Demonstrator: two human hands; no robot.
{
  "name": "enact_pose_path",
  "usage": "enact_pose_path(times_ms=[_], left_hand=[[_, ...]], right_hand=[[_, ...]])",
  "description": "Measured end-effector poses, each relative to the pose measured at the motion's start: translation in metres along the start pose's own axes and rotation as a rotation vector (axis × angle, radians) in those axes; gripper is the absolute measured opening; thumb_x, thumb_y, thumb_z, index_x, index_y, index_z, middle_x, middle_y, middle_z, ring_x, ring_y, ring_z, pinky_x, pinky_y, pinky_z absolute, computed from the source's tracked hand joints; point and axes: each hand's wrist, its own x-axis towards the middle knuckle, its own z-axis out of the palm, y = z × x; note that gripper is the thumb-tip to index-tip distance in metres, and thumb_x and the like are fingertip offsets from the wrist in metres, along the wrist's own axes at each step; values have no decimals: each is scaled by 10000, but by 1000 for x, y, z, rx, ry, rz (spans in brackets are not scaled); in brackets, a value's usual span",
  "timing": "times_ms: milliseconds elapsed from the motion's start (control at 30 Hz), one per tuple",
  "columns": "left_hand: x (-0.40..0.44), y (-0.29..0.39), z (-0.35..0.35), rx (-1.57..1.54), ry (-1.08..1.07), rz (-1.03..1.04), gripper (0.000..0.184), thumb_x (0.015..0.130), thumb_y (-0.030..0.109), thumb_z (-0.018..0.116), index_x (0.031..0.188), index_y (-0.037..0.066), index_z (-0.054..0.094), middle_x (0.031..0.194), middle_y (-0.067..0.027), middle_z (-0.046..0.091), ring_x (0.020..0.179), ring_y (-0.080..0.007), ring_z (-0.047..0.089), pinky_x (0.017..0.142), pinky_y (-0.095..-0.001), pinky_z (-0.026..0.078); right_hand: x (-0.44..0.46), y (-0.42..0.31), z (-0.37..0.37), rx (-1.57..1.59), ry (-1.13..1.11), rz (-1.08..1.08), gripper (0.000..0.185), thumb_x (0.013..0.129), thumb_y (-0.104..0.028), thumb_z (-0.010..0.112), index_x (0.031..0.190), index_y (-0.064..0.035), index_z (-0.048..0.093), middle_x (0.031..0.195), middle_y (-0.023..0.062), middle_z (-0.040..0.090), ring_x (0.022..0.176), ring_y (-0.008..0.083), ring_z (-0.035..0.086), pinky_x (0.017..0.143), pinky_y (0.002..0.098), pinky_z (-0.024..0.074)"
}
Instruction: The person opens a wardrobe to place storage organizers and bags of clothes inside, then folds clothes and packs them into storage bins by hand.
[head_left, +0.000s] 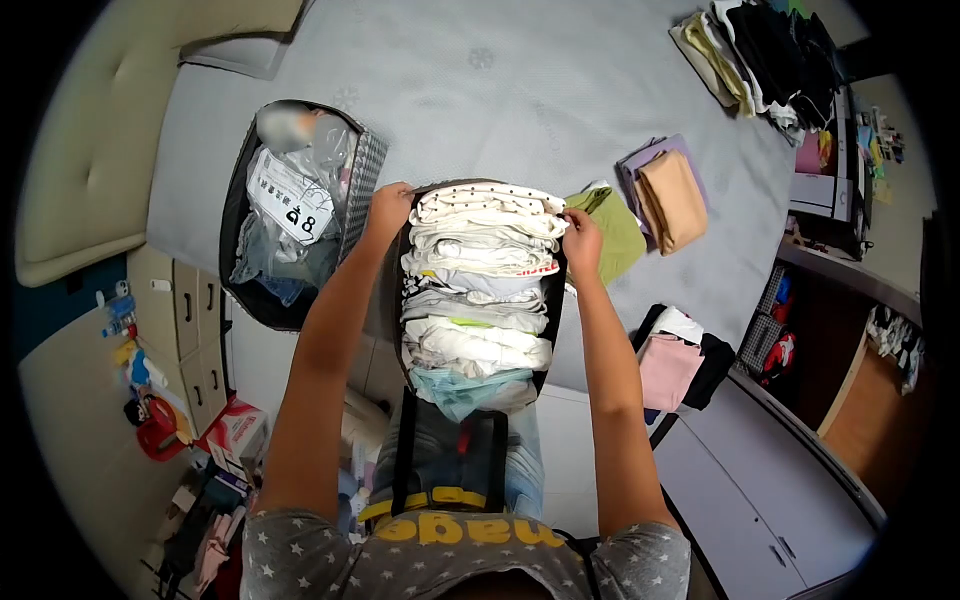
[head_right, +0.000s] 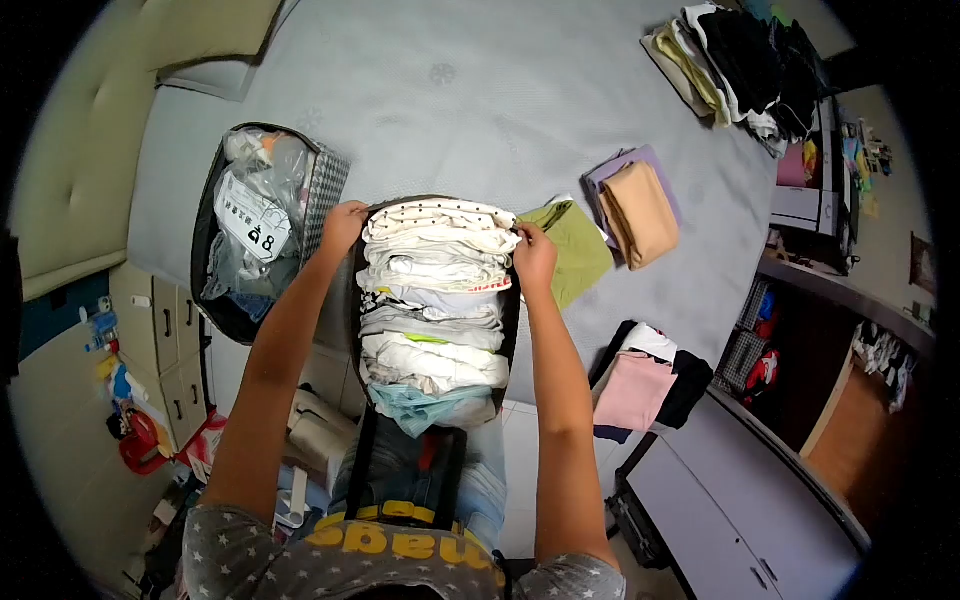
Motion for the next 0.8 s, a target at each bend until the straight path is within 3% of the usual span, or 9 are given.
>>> enact_pose_path(times_ms=[100, 233, 300, 467, 533, 600, 633, 733, 800], left_hand=[[-1, 13, 9, -54, -4, 12, 173, 791, 101, 564, 923, 26, 647, 825, -203, 634, 752, -324, 620, 666, -332, 476], [-15, 14, 17, 102, -95, 31, 281, 853, 195, 532, 1057, 11, 588, 1016, -208, 613, 890, -282, 612, 772, -322, 458], [-37, -5, 18, -359, -56, -71, 351, 887, 250, 517, 1113, -17, 544, 1035, -180, 615, 948, -259, 592, 837, -323, 438], [-148, -72, 7, -115, -280, -144, 433, 876, 256, 522, 1194, -29, 450, 1087, -243, 565, 1027, -311, 552, 880, -354, 423], [-185, -66, 3, 330, -308, -171, 426, 871, 313, 507, 1116, -36, 512, 1017, -267, 585, 942, -382, 576, 823, -413, 454], [-191, -48, 0, 389, -306, -250, 446, 881, 354, 478, 1055, -51, 544, 987, -275, 589, 928, -406, 568, 807, -434, 449], [-191, -39, -1, 445, -299, -338, 490, 891, 396, 448, 994, -66, 576, 956, -282, 594, 914, -431, 560, 791, -456, 444], [-187, -37, 1, 548, -279, -259, 495, 902, 396, 421, 836, -51, 622, 800, -264, 613, 753, -426, 587, 701, -486, 464], [-187, -49, -3, 542, -270, -128, 508, 907, 394, 407, 788, -51, 621, 787, -276, 603, 757, -426, 585, 700, -484, 462]], right_hand=[[12, 8, 12, -69, 13, 21, 153, 795, -89, 549, 905, -43, 646, 815, 185, 639, 739, 344, 615, 655, 380, 473], [4, 17, 5, -170, -41, 120, 217, 789, -101, 548, 996, -58, 597, 842, 185, 642, 785, 348, 611, 681, 391, 475], [-21, 51, 5, -131, -30, 25, 251, 793, -125, 558, 1033, -54, 573, 875, 197, 636, 801, 339, 615, 678, 383, 476], [-108, 92, -16, 192, -170, 395, 306, 813, -243, 567, 986, 9, 589, 824, 167, 639, 739, 293, 615, 659, 358, 468], [-135, 84, -29, 53, -223, 409, 329, 822, -309, 549, 918, 3, 594, 760, 180, 624, 705, 327, 602, 649, 383, 461], [-155, 66, -33, -256, -252, 311, 360, 843, -346, 509, 804, 7, 571, 732, 213, 607, 696, 395, 583, 639, 432, 451], [-156, 60, -33, -355, -286, 305, 376, 863, -356, 476, 852, 1, 595, 803, 235, 622, 779, 405, 593, 686, 464, 461], [-153, 49, -35, -545, -286, 292, 379, 886, -361, 462, 823, -17, 605, 767, 216, 629, 733, 386, 609, 659, 465, 474], [-151, 52, -33, -671, -326, 90, 384, 907, -344, 435, 777, -29, 610, 719, 193, 633, 670, 368, 618, 625, 455, 486]])
